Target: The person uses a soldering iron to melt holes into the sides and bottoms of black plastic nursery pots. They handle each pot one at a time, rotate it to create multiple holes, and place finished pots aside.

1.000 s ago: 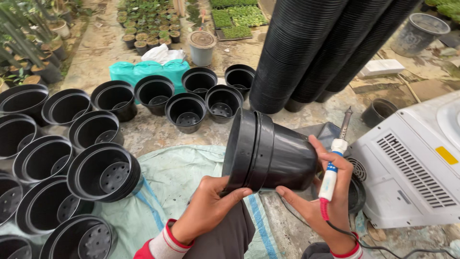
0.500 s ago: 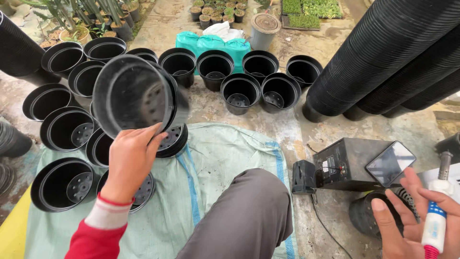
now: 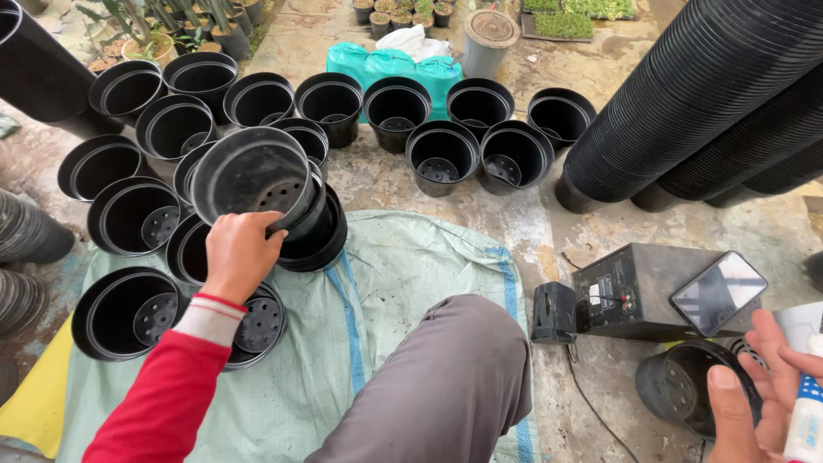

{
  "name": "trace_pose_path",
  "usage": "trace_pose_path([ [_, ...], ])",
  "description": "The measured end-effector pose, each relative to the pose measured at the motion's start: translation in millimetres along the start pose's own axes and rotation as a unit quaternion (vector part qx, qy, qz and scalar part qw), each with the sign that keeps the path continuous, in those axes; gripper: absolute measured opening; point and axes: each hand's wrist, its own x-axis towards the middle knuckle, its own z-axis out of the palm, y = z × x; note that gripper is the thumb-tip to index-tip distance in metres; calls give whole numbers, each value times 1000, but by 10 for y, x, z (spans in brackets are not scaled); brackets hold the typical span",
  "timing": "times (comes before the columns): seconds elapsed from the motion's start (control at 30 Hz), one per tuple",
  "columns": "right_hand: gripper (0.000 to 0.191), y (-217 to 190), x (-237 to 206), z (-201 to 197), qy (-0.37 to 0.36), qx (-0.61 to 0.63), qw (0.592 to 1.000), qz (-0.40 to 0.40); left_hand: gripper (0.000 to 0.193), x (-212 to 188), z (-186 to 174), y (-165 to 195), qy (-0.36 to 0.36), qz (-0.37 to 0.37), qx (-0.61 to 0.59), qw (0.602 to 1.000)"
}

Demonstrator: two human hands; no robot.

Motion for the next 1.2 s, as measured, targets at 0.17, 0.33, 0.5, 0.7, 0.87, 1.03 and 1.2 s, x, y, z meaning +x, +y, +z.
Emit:
trace_pose_path([
  [0.17,56,176,-117,-68,-1,50,999,-20,23,-4,-65,41,60,24,-20,998],
  [0.33,58,1203,201,-325,-97,99,990,24,21,-84,-462,16,118,24,17,993],
  [0.5,61,2128,751,-603,-265,183,933,158,16,-649,-830,-16,52,8,73,996],
  [0.7,62,2020,884,-561,-319,181,899,240,19,-1689,-443,-21,-173,-36,81,981],
  [0.87,68,1852,904,-543,-319,141,900,262,26,-2027,-41,-102,-88,5,91,992],
  [1.03,72,2016,893,-601,-314,141,893,291,33,-2051,-28,-129,-99,45,115,987],
  [1.2,67,1968,890,-633,-327,187,874,309,29,-2079,67,-279,-150,3,151,977],
])
